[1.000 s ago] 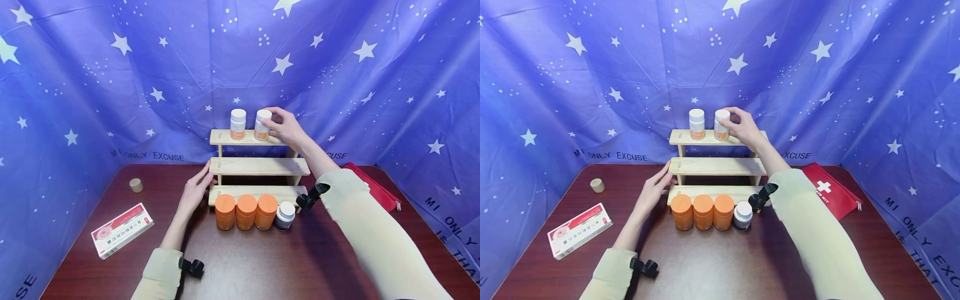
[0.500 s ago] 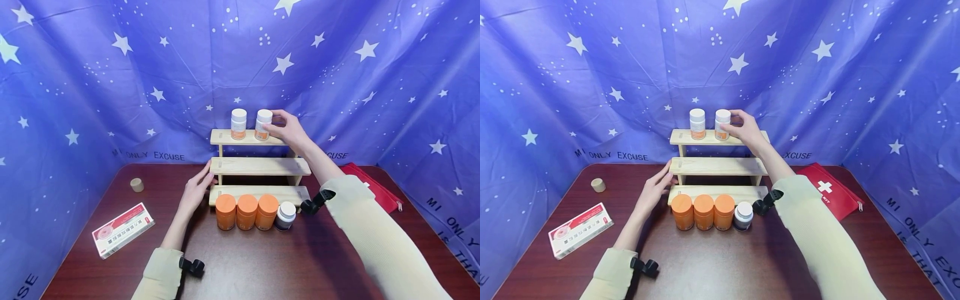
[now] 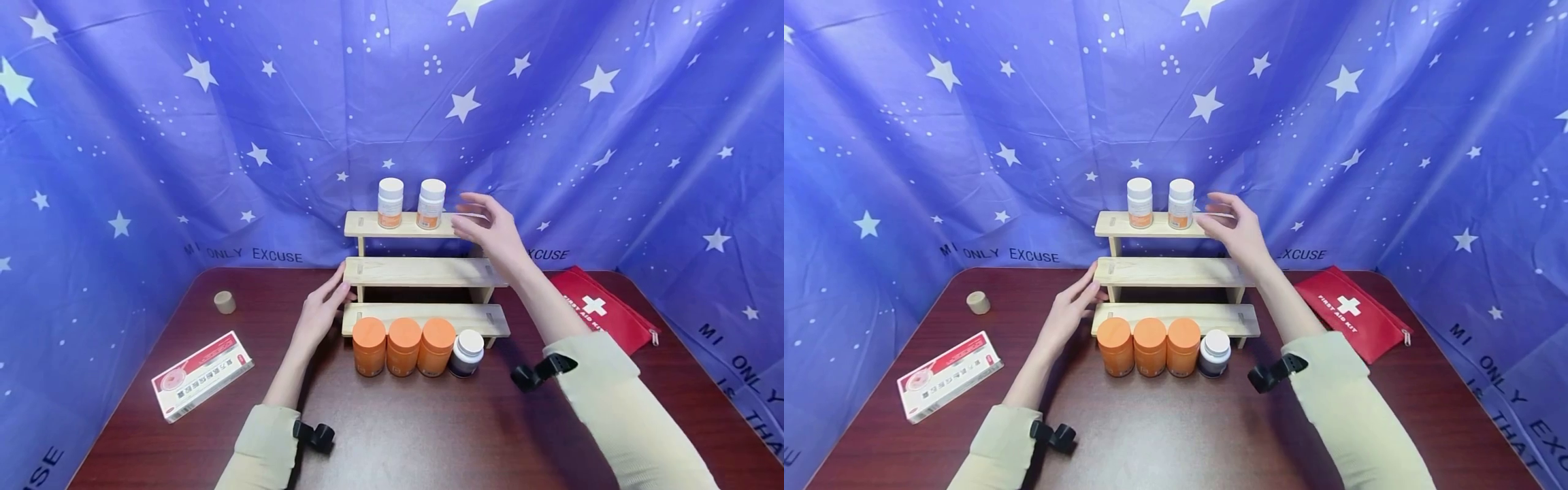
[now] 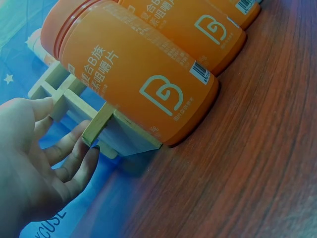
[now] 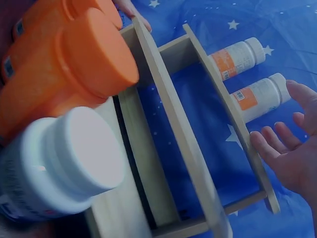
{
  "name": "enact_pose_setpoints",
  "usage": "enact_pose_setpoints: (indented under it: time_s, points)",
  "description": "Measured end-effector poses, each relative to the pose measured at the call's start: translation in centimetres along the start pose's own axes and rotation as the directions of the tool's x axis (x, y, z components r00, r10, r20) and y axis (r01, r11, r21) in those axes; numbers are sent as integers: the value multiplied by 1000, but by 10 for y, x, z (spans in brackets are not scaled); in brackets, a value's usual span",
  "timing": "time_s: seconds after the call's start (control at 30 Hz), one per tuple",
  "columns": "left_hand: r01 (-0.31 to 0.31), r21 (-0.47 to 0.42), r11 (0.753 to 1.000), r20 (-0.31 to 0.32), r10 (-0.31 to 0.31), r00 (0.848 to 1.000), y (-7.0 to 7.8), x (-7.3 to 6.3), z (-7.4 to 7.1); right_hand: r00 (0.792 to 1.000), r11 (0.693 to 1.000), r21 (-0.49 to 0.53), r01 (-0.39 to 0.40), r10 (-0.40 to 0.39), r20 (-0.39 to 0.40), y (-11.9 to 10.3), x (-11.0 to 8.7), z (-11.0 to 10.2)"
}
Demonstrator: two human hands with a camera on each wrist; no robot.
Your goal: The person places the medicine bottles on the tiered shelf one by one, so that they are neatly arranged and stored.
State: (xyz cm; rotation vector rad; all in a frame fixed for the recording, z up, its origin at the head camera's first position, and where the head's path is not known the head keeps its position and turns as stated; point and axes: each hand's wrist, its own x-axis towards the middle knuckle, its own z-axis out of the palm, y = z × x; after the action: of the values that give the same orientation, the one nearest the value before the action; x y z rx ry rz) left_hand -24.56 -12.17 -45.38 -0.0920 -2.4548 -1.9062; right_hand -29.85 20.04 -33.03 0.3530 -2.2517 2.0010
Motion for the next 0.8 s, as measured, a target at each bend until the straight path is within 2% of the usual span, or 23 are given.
enact_pose_setpoints:
  time_s: [0.17,0.4,0.57,0.7,0.8]
  points:
    - [7,-2,1000,-4,-7,1000,2,-1,1,999,997,73,22,-20,-29,5,-22,-7]
    - [3,-8,1000,-7,-3,1000,1,-1,1,995,991,97,94,-95,10,7,-46,-15]
    - [7,-4,1000,-1,-7,1000,2,-1,0,994,988,119,103,-106,14,9,-62,-18]
    - [24,-13,1000,16,-24,1000,7,-3,0,994,984,140,108,-111,15,17,-77,-21]
    - [38,-22,999,26,-37,999,16,-6,-2,994,983,146,107,-111,20,25,-87,-24]
